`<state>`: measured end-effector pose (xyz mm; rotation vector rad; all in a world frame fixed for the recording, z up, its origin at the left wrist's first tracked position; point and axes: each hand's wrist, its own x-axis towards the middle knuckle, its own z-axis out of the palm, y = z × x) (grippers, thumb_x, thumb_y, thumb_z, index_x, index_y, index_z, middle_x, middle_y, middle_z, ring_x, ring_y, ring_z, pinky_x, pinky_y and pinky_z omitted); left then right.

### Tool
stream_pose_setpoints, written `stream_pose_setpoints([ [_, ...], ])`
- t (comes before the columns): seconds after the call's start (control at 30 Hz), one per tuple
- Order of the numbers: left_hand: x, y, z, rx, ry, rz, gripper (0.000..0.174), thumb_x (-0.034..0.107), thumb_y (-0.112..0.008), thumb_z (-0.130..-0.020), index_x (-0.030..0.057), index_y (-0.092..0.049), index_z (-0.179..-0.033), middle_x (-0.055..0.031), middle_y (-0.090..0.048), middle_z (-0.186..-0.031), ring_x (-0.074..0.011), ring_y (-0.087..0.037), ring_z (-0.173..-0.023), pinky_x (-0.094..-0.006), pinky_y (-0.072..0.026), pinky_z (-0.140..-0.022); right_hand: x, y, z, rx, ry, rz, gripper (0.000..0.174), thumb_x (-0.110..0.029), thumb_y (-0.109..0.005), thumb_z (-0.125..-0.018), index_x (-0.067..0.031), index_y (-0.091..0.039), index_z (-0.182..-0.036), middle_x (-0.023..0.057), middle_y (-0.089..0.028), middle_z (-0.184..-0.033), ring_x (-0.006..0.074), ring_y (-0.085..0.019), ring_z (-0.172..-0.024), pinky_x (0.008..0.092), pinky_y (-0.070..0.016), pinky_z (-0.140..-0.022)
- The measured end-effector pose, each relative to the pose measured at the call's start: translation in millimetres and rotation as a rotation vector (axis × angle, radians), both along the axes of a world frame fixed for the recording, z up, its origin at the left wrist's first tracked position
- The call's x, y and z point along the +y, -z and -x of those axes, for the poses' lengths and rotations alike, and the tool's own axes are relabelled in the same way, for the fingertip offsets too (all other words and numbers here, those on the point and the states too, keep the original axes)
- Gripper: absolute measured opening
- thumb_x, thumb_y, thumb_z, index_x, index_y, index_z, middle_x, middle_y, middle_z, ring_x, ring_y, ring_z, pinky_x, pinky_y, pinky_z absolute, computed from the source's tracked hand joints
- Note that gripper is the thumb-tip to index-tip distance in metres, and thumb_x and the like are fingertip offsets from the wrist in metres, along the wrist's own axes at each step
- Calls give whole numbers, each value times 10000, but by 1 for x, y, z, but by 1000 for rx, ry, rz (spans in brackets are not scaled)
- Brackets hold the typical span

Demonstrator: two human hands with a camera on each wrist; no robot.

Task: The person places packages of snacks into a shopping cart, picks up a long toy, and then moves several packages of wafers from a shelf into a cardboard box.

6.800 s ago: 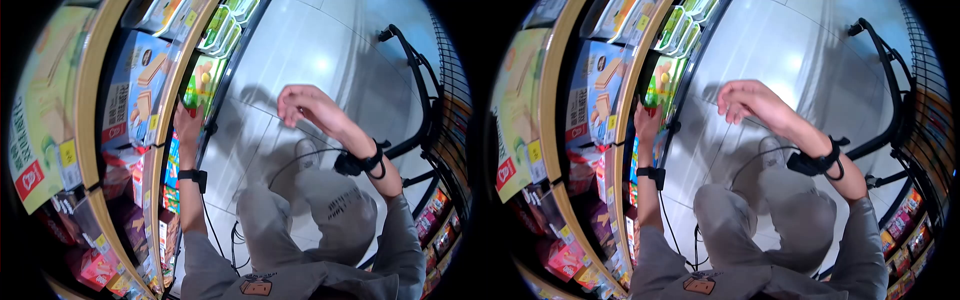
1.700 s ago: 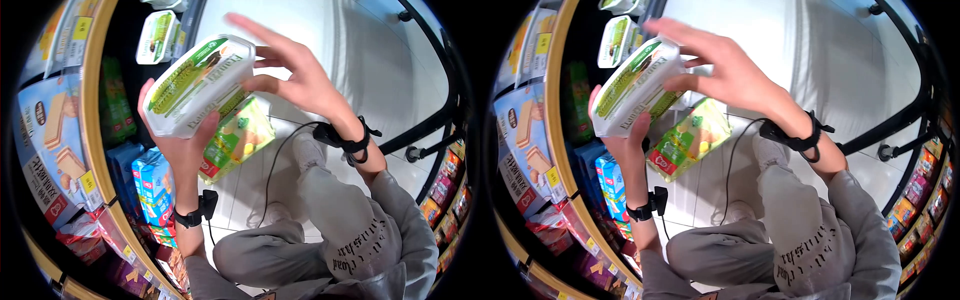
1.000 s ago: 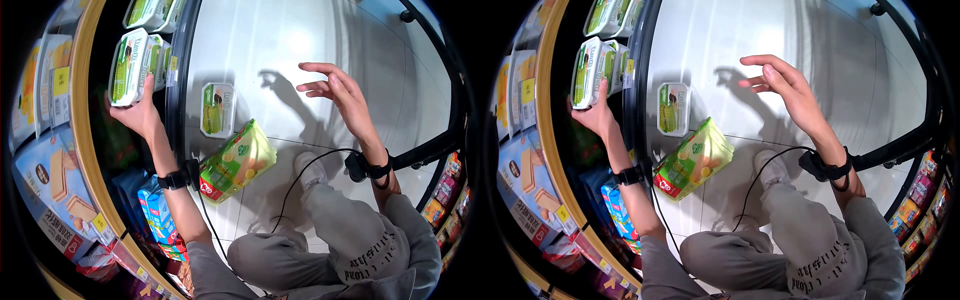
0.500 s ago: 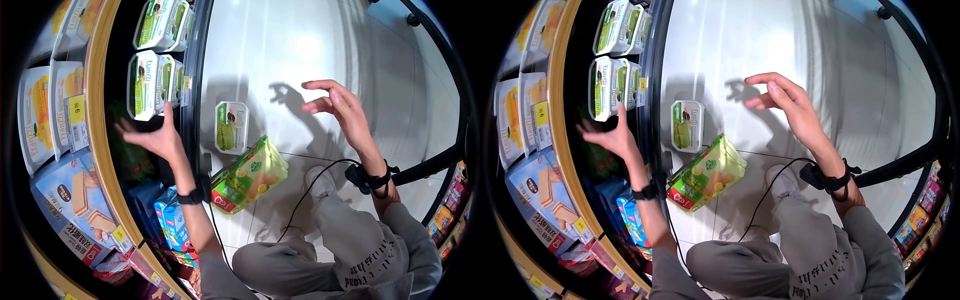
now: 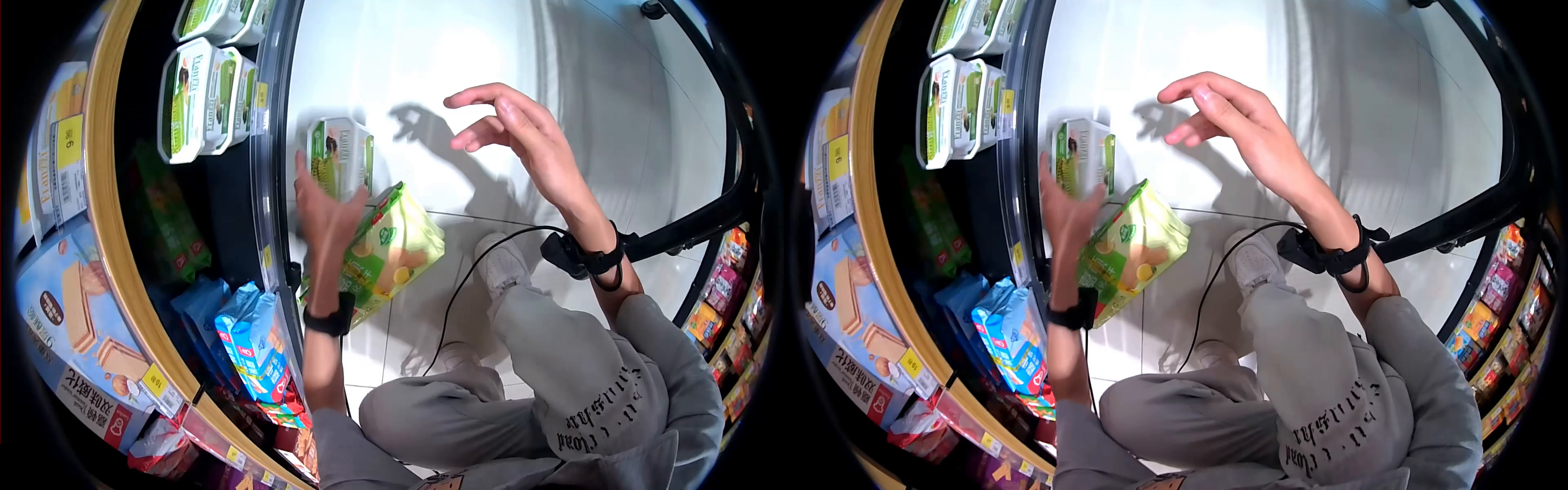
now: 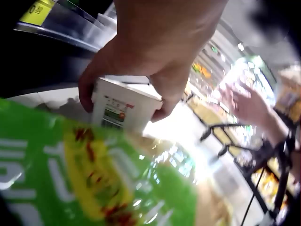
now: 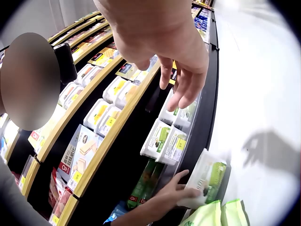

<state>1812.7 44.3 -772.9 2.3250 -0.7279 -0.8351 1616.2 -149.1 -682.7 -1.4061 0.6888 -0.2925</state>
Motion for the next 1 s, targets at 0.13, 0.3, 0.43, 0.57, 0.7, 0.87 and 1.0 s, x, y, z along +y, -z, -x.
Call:
stream_pose_setpoints([
  [0.13, 12, -47, -20, 666, -174, 402, 743, 134, -635, -790, -4, -313, -1446, -205, -517, -1303, -270, -510, -1201, -363, -372, -1030, 0, 1, 4, -27, 12, -5, 492, -396, -341, -1033, 10, -573, -1188, 121, -618, -1178, 181, -667, -908, 325, -498, -859],
  [0.3, 3, -106, -35, 161, 27, 521, 774, 107, -686, -734, 17, -363, -1432, -191, -495, -1284, -298, -509, -1172, -383, -388, -1008, 4, 1, 6, -11, 81, -112, 471, -358, -340, -1037, 34, -571, -1160, 141, -616, -1166, 182, -665, -883, 321, -499, -826],
  [0.43, -11, -147, -40, -900, 236, 296, 847, 121, -785, -597, 78, -478, -1385, -220, -429, -1320, -401, -442, -1176, -470, -400, -974, 6, 3, 3, -13, 109, -106, 467, -353, -362, -1037, 29, -629, -1078, 105, -644, -1102, 167, -661, -851, 304, -511, -804],
  [0.57, -26, -146, -67, -1063, 149, 424, 684, 123, -820, -612, 61, -600, -1257, -225, -483, -1292, -393, -484, -1138, -483, -437, -927, 6, 3, 3, -27, 98, -111, 475, -355, -362, -1039, 31, -638, -1058, 103, -652, -1086, 163, -659, -845, 301, -512, -802],
  [0.7, -32, -133, -84, -1027, 117, 420, 643, 122, -839, -634, 47, -614, -1233, -220, -505, -1302, -367, -522, -1126, -446, -450, -931, 5, 6, 6, -27, 113, -126, 479, -360, -364, -1038, 33, -637, -1057, 107, -652, -1080, 160, -658, -835, 301, -511, -804],
  [0.87, -34, -105, -92, -897, 15, 668, 584, 131, -831, -705, 19, -607, -1233, -217, -513, -1324, -338, -547, -1170, -406, -460, -965, 7, 9, 9, -12, 133, -146, 473, -359, -366, -1037, 36, -626, -1059, 108, -652, -1074, 160, -657, -827, 300, -510, -804],
  [1.0, -36, -89, -108, -708, -343, 837, 683, 121, -811, -760, -105, -462, -1302, -192, -541, -1271, -240, -561, -1104, -354, -473, -940, 7, 12, 10, -4, 117, -150, 466, -356, -367, -1036, 35, -621, -1047, 108, -650, -1040, 163, -652, -823, 298, -507, -797],
])
